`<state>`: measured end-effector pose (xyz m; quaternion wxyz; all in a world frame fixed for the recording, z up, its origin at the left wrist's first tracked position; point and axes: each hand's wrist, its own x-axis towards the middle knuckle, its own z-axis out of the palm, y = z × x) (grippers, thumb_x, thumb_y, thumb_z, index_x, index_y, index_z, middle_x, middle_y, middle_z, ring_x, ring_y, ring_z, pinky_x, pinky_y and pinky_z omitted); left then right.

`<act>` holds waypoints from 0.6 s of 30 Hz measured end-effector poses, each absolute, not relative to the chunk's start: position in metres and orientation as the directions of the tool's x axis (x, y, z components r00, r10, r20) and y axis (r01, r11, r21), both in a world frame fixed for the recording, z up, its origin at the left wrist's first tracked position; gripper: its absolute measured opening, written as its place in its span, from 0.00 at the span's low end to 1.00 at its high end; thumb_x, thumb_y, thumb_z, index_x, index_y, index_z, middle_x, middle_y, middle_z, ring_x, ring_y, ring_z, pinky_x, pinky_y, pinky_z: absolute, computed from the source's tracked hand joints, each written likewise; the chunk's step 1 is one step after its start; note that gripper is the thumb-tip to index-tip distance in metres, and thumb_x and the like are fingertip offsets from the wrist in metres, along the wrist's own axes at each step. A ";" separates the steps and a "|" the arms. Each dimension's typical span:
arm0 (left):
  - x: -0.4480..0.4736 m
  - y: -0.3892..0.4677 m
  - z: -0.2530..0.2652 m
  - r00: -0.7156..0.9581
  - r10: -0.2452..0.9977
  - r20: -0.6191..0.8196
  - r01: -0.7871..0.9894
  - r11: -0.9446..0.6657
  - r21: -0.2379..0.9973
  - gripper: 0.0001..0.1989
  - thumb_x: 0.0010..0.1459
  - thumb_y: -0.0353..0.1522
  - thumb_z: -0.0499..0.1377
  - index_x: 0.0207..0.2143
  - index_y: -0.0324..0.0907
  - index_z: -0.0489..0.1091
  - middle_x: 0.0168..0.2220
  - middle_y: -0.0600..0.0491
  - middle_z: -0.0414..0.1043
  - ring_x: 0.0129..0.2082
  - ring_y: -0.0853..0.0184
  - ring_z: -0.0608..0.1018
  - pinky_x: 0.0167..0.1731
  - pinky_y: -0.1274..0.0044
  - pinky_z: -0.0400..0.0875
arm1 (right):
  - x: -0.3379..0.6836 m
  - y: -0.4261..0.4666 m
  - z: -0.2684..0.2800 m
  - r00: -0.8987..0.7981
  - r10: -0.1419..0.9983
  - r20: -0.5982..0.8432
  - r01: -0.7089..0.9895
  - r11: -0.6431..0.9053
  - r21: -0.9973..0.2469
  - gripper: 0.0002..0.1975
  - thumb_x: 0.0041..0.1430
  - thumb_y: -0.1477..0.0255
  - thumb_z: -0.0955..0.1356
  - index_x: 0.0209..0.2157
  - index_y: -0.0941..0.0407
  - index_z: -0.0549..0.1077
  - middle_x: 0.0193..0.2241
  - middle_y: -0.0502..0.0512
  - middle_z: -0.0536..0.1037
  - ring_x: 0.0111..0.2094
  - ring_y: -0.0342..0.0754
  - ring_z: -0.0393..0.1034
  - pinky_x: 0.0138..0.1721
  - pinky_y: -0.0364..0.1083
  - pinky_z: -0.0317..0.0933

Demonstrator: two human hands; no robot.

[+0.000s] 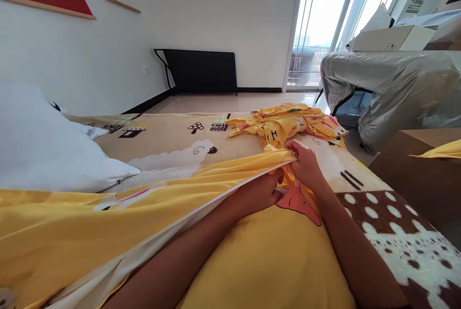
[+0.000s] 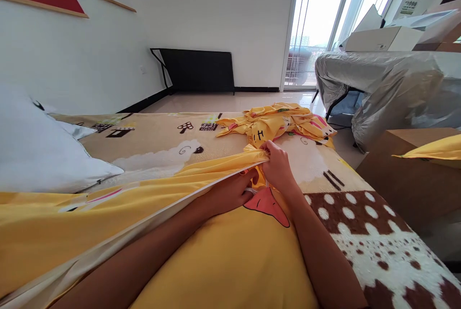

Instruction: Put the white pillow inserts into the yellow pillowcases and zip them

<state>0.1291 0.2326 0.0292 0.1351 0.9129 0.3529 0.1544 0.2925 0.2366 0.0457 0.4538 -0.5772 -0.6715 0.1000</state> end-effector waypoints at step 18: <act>0.134 0.244 0.014 0.568 0.818 0.085 0.729 -0.549 0.410 0.12 0.57 0.37 0.48 0.30 0.43 0.67 0.31 0.49 0.72 0.41 0.58 0.73 0.45 0.69 0.66 | 0.294 0.237 0.044 -0.002 0.894 0.449 0.678 0.331 -0.656 0.12 0.42 0.76 0.64 0.33 0.57 0.72 0.30 0.53 0.78 0.31 0.48 0.69 0.34 0.43 0.58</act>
